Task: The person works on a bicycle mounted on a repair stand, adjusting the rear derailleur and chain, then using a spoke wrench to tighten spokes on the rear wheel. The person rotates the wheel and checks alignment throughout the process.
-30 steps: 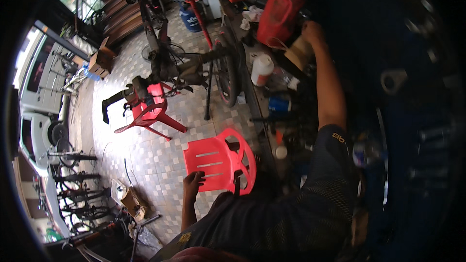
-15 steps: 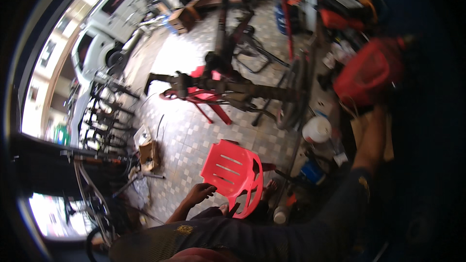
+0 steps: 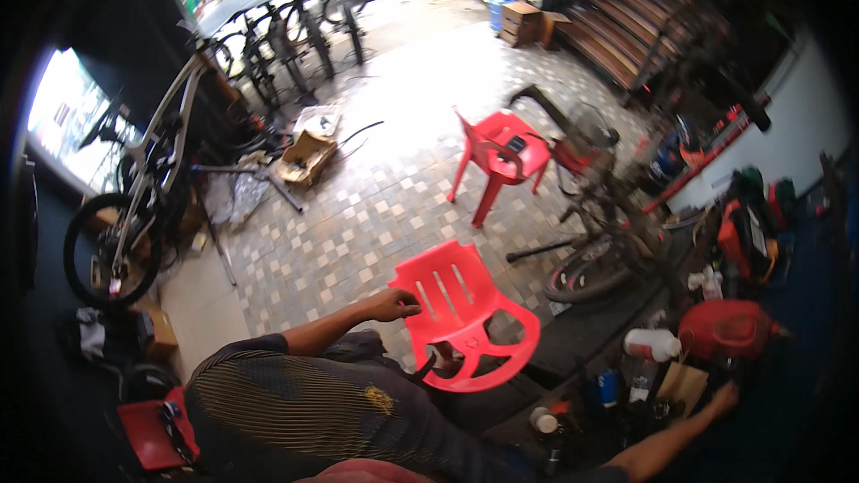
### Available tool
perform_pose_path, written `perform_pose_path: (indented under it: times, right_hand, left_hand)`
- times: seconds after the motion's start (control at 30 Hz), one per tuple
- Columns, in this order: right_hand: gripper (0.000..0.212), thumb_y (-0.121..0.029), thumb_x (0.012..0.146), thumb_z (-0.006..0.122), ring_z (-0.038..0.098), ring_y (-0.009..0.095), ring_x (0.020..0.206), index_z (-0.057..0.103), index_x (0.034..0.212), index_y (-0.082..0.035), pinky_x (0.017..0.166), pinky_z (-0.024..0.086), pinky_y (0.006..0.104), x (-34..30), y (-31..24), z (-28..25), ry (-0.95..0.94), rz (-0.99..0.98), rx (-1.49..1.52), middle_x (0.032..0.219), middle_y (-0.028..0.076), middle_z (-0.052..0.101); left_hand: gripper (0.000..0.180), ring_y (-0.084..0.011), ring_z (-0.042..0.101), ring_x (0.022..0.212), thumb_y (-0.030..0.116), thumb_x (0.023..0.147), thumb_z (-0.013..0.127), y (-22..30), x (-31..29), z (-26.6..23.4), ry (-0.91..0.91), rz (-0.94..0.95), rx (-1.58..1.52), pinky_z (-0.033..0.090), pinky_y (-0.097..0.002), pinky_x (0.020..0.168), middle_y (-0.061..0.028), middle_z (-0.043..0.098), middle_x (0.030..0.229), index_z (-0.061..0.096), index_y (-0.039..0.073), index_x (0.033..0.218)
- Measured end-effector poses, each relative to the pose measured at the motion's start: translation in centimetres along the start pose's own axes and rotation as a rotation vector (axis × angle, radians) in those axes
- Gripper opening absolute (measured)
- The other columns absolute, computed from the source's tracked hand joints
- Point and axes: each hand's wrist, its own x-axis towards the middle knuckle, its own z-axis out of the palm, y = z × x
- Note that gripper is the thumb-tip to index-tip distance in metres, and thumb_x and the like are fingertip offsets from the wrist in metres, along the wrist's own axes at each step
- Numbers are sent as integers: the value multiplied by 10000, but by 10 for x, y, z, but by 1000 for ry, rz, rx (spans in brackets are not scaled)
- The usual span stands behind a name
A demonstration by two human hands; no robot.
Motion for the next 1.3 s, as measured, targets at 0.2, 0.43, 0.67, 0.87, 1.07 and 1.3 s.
perform_pose_path:
  times: [0.2, 0.43, 0.67, 0.87, 1.07, 1.3]
  right_hand:
    - [347, -218, 958, 560, 595, 264, 1094, 632, 1242, -32, 904, 497, 358, -227, -191, -95, -223, 587, 1235, 1180, 128, 617]
    - [321, -161, 925, 569, 599, 172, 857, 532, 1221, -44, 701, 511, 300, -528, -344, -183, -1126, 530, 1675, 982, 82, 627]
    - [275, -360, 965, 598, 464, 121, 580, 512, 837, -132, 508, 396, 276, -800, -515, -261, -1927, 576, 1521, 698, -21, 454]
    - [308, -362, 968, 595, 358, 75, 441, 483, 773, -152, 383, 302, 237, -923, -529, -319, -1952, 321, 1254, 569, -51, 354]
    - [299, -333, 941, 631, 364, 76, 421, 492, 747, -152, 371, 300, 241, -1054, -476, -402, -1984, 293, 825, 549, -55, 364]
    - [317, -321, 909, 670, 459, 109, 506, 573, 743, -69, 470, 356, 287, -1224, -558, -474, -2043, -560, 590, 587, -11, 495]
  left_hand:
    - [406, -333, 676, 842, 396, 911, 616, -105, -109, -82, 144, 23, 31, 515, -439, 766, -207, 701, 914, 701, 12, 1011]
    - [420, -330, 666, 954, 385, 923, 605, -174, -278, -193, 353, -169, 14, 514, -438, 832, -196, 705, 1029, 697, 10, 1088]
    - [456, -361, 679, 916, 416, 901, 622, -253, -476, -165, 619, -341, -91, 532, -439, 796, -220, 710, 994, 712, -13, 1028]
    - [479, -360, 671, 958, 439, 870, 652, -291, -632, -99, 404, -507, -166, 515, -430, 849, -224, 706, 1022, 720, 0, 1050]
    - [390, -353, 666, 970, 377, 909, 624, -293, -737, -122, 626, -459, -86, 515, -421, 865, -194, 709, 1029, 716, 32, 1066]
    - [350, -301, 669, 974, 324, 929, 624, -343, -911, -160, 913, -512, -302, 531, -386, 833, -160, 707, 1035, 685, 21, 1092]
